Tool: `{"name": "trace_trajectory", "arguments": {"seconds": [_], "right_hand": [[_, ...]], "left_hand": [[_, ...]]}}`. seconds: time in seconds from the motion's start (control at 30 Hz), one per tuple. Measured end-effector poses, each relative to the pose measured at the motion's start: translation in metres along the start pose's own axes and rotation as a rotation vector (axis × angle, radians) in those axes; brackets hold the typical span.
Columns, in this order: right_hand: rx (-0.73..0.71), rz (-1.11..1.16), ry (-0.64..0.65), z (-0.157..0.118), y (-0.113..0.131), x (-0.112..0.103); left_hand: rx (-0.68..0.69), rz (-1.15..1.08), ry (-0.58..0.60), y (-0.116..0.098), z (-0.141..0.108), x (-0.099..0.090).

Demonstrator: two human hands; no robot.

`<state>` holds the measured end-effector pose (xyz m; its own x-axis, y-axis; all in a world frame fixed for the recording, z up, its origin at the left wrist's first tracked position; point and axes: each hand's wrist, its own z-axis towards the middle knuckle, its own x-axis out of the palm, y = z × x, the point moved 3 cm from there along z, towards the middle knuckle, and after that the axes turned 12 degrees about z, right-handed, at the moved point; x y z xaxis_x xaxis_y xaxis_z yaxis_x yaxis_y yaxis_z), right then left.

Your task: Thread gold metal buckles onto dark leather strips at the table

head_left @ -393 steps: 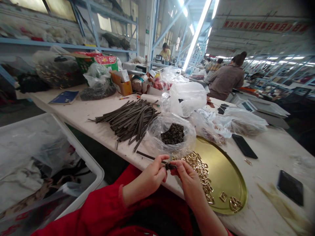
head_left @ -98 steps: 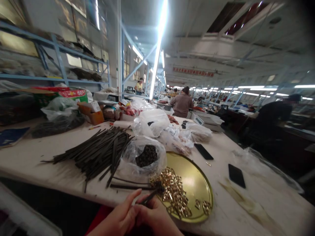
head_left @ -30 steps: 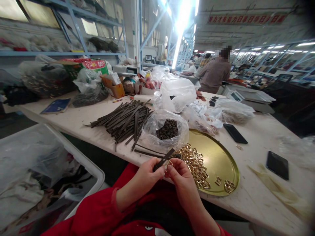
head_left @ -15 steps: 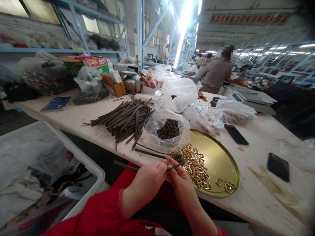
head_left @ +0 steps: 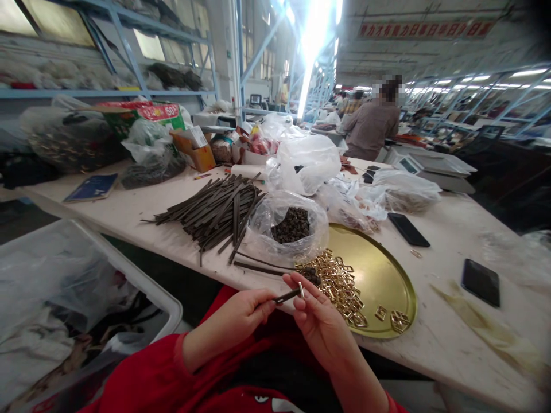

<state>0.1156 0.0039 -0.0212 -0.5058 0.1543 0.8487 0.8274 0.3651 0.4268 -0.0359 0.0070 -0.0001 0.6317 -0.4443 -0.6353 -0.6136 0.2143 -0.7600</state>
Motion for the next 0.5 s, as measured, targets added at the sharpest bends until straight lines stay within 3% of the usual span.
{"name": "trace_trajectory", "arguments": {"seconds": [0.17,0.37,0.5], "right_hand": [[0.128,-0.007,0.01,-0.003,-0.012,0.0],[-0.051,-0.156,-0.074,-0.001,-0.03,-0.012],[-0.06,-0.188,-0.1,-0.001,-0.034,-0.018]], "left_hand": [[0.081,-0.021,-0.03,-0.008,0.003,0.001],[-0.033,-0.117,-0.041,-0.015,0.007,0.013],[-0.059,-0.097,-0.016,-0.016,0.008,0.015]]}}
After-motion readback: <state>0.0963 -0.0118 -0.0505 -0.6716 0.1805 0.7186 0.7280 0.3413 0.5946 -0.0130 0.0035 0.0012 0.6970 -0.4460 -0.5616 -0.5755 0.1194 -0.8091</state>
